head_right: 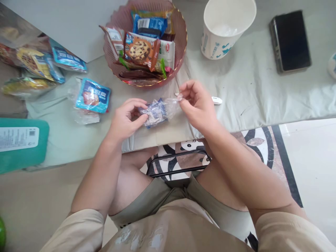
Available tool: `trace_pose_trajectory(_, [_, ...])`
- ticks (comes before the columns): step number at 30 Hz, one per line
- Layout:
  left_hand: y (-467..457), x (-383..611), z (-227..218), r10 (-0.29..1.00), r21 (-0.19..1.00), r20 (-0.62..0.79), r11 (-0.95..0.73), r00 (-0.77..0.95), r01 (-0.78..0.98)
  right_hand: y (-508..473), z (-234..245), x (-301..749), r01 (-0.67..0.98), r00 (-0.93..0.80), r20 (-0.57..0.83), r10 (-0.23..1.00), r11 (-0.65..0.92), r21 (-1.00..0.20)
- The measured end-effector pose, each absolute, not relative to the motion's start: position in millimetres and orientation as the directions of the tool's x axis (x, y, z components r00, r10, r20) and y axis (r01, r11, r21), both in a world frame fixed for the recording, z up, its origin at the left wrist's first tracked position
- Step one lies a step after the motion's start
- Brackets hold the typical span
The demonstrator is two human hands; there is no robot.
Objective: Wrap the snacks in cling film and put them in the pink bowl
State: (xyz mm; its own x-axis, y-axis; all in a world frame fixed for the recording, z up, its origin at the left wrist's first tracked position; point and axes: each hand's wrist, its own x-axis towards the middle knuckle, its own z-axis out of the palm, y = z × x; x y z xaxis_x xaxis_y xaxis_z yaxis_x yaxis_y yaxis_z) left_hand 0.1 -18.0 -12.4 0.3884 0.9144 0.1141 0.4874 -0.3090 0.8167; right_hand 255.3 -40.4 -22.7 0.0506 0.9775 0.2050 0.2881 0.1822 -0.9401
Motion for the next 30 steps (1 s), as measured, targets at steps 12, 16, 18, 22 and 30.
trace_pose_trajectory(12, [-28.4, 12.0, -9.7, 0.839, 0.620, 0.339, -0.539, 0.425, 0.570, -49.9, -4.1, 251.6, 0.563, -0.262, 0.429, 0.865, 0.497, -0.660])
trace_pose_trajectory(16, [-23.1, 5.1, -9.7, 0.889, 0.781, 0.251, -0.419, 0.383, 0.463, -46.1, -15.1, 252.6, 0.645, -0.355, 0.318, 0.879, 0.477, -0.597])
trace_pose_trajectory(18, [-20.7, 0.8, -9.4, 0.911, 0.826, 0.223, -0.366, 0.348, 0.428, -44.1, -17.0, 254.7, 0.659, -0.378, 0.280, 0.883, 0.468, -0.588])
trace_pose_trajectory(22, [-21.4, -0.8, -7.5, 0.917, 0.815, 0.230, -0.365, 0.326, 0.450, -43.3, -14.9, 256.3, 0.661, -0.378, 0.266, 0.887, 0.460, -0.593])
trace_pose_trajectory(30, [-28.1, 8.3, -3.4, 0.876, 0.691, 0.303, -0.473, 0.375, 0.547, -48.5, -14.2, 247.6, 0.629, -0.481, 0.221, 0.848, 0.510, -0.586])
